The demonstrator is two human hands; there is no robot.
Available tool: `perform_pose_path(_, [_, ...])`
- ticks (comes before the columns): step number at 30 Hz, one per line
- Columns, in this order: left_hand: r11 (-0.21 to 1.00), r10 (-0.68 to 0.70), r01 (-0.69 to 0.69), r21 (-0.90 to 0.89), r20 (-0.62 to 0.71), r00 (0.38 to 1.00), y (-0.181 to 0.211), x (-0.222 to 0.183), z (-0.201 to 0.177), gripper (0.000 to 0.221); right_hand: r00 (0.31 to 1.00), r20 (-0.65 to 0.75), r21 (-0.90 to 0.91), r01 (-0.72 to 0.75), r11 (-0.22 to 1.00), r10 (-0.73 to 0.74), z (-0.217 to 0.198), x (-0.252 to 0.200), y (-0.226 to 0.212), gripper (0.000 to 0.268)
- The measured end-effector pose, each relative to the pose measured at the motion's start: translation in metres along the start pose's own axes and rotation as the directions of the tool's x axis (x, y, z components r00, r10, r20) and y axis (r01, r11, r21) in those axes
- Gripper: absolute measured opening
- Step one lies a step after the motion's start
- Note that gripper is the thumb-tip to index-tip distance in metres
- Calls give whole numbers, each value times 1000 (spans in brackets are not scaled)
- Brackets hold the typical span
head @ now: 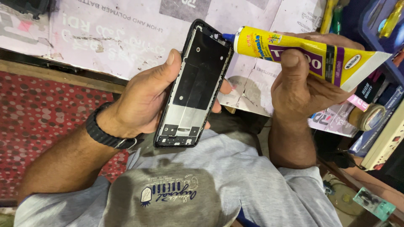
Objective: The person applies adhesive from a tube to the internal frame of a mobile phone and then presses a new screen panel onto the body, ensuring alignment with the connector cables.
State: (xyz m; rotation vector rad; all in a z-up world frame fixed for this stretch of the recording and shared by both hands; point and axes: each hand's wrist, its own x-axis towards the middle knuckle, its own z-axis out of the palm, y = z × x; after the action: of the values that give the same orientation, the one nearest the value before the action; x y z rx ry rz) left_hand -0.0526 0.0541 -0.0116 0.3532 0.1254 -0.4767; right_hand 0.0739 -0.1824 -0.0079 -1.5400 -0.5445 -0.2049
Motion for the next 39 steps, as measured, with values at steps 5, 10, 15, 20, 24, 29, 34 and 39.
perform_pose_path(5, [1000, 7, -7, 1, 2, 1000, 1, 1, 1, 74, 999, 35, -46, 41, 998, -39, -4, 0, 1, 32])
perform_pose_path(10, [1000, 11, -11, 24, -11, 1000, 3, 1, 2, 74, 995, -70, -173, 60, 983, -73, -15, -6, 3, 30])
perform_pose_path(15, [999, 17, -18, 42, 12, 1000, 11, 5, 10, 73, 963, -243, 98, 141, 985, -114, -43, 16, 3, 33])
perform_pose_path(20, [967, 30, -16, 254, -51, 998, 23, 24, 22, 75, 922, -142, 610, -206, 765, 361, -105, 11, -24, 34])
perform_pose_path(24, [877, 123, -44, 479, -135, 983, 25, 54, 25, 72, 885, -59, 797, -237, 555, 463, -152, -13, -33, 34])
perform_pose_path(29, [573, 289, -12, 819, -188, 939, 18, 82, 14, 56, 890, -69, 850, -184, 494, 451, -200, -54, -33, 34])
perform_pose_path(34, [-255, 498, 235, 938, -80, 863, 33, 70, 26, 43, 894, -52, 887, -163, 432, 444, -223, -69, -30, 34])
perform_pose_path(39, [-921, 198, -14, 389, 498, 844, 24, 68, 50, 24, 899, -1, 912, -179, 369, 438, -233, -78, -20, 34])
